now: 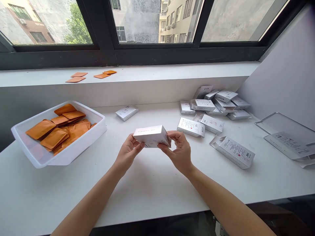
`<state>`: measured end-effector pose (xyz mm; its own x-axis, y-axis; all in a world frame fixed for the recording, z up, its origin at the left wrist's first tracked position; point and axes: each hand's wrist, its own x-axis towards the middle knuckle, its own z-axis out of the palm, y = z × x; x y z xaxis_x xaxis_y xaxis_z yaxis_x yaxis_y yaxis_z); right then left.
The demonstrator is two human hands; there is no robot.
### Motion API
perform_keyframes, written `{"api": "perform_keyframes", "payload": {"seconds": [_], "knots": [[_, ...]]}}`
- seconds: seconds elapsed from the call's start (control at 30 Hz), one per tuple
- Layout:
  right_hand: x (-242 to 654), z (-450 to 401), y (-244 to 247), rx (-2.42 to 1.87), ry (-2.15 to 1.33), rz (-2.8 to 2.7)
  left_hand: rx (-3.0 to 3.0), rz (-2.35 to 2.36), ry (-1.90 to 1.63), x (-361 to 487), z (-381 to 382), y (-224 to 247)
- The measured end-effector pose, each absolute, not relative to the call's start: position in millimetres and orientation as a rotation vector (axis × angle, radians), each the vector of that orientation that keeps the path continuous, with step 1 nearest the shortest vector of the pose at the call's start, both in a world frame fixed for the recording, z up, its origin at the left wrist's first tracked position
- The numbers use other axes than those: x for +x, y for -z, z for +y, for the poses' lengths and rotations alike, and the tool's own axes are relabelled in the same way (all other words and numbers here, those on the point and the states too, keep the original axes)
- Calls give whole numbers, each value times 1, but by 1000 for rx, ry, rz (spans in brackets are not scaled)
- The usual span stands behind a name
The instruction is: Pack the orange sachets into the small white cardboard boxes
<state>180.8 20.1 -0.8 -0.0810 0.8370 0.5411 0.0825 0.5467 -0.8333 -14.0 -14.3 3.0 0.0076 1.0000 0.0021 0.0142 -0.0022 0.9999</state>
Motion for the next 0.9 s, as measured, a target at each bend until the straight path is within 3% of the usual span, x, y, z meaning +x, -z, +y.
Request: {"api": "perform_keyframes", "payload": {"seconds": [0.13,0.4,0.63,0.9], "knots": [[182,21,-7,-864,-798,-1543,1247,1260,-1237,-14,-15,1],[189,32,-11,-948,-1262,-1447,1580,1302,-1391,-30,-12,8],[196,36,-13,-932,-1360,-1515,1530,1271,-1316,-37,-9,5],[199,37,-14,-914,-1221,-1660,1535,1256,-1224,-45,-9,3]]}}
